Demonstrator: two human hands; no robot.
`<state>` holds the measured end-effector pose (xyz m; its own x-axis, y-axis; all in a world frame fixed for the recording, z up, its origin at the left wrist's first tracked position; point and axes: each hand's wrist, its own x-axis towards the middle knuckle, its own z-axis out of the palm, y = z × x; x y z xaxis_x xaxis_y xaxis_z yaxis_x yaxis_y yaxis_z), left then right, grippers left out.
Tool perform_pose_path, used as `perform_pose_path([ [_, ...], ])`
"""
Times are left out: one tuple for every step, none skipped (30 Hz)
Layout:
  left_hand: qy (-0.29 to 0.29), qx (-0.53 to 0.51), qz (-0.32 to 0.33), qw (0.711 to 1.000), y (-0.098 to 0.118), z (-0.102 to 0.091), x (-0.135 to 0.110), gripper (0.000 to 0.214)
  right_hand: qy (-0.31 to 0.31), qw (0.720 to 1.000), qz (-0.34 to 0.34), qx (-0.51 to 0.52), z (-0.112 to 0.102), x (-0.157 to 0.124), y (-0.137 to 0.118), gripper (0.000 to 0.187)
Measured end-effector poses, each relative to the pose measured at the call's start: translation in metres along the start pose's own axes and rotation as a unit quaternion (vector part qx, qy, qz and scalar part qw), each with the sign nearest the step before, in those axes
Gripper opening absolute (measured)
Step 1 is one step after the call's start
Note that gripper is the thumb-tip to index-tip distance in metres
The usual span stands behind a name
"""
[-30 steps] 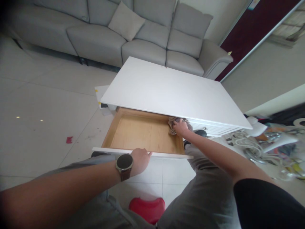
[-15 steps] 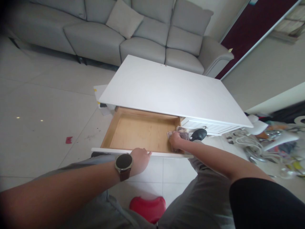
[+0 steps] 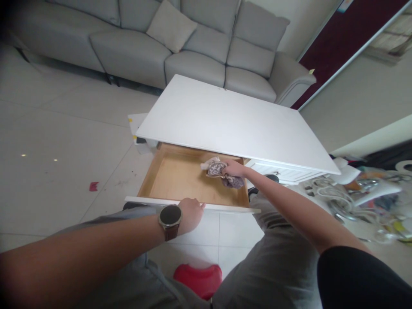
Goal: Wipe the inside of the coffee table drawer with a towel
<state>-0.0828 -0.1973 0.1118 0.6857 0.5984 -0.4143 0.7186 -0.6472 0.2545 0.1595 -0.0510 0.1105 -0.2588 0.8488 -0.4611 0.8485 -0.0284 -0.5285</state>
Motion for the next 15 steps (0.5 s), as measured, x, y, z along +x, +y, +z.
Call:
perform_pose_path([
  [-0.015,0.003,-0.011,1.000,0.001,-0.003,0.000,0.042,-0.015,0.993,0.032,0.114,0.001,-0.001,0.000,0.057],
  [-0.024,0.002,-0.016,1.000,0.001,-0.006,-0.001,0.042,-0.037,0.973,0.066,0.217,0.003,-0.004,0.000,0.055],
  [-0.026,-0.002,-0.013,1.000,0.001,-0.008,-0.001,0.041,-0.059,0.947,0.097,0.300,0.005,-0.007,0.000,0.053],
  [-0.023,-0.005,-0.009,1.000,0.000,-0.009,-0.002,0.040,-0.081,0.920,0.123,0.362,0.007,-0.011,0.000,0.052],
  [-0.016,-0.009,-0.003,1.000,-0.001,-0.010,-0.002,0.039,-0.097,0.898,0.142,0.405,0.010,-0.015,0.000,0.052],
  [-0.009,-0.012,0.005,1.000,-0.002,-0.010,-0.003,0.039,-0.105,0.881,0.152,0.435,0.012,-0.019,0.000,0.052],
  [-0.004,-0.014,0.011,1.000,-0.003,-0.010,-0.003,0.039,-0.104,0.870,0.154,0.456,0.014,-0.023,-0.001,0.052],
  [-0.001,-0.016,0.015,1.000,-0.004,-0.010,-0.004,0.038,-0.099,0.864,0.152,0.470,0.016,-0.025,-0.002,0.053],
  [0.001,-0.016,0.017,1.000,-0.005,-0.011,-0.005,0.038,-0.090,0.860,0.149,0.480,0.018,-0.027,-0.003,0.055],
  [-0.002,-0.016,0.016,1.000,-0.005,-0.012,-0.005,0.038,-0.078,0.859,0.146,0.484,0.020,-0.029,-0.004,0.056],
  [-0.009,-0.014,0.015,1.000,-0.006,-0.013,-0.006,0.038,-0.066,0.860,0.144,0.485,0.021,-0.030,-0.005,0.058],
  [-0.018,-0.012,0.015,1.000,-0.006,-0.016,-0.006,0.038,-0.055,0.861,0.142,0.486,0.022,-0.031,-0.005,0.060],
  [-0.028,-0.010,0.017,0.999,-0.006,-0.019,-0.007,0.037,-0.049,0.861,0.141,0.486,0.023,-0.031,-0.006,0.061],
  [-0.031,-0.010,0.024,0.999,-0.007,-0.022,-0.007,0.034,-0.046,0.861,0.139,0.487,0.024,-0.031,-0.006,0.061],
  [-0.023,-0.013,0.033,0.999,-0.008,-0.027,-0.007,0.030,-0.047,0.862,0.136,0.487,0.025,-0.031,-0.007,0.061],
])
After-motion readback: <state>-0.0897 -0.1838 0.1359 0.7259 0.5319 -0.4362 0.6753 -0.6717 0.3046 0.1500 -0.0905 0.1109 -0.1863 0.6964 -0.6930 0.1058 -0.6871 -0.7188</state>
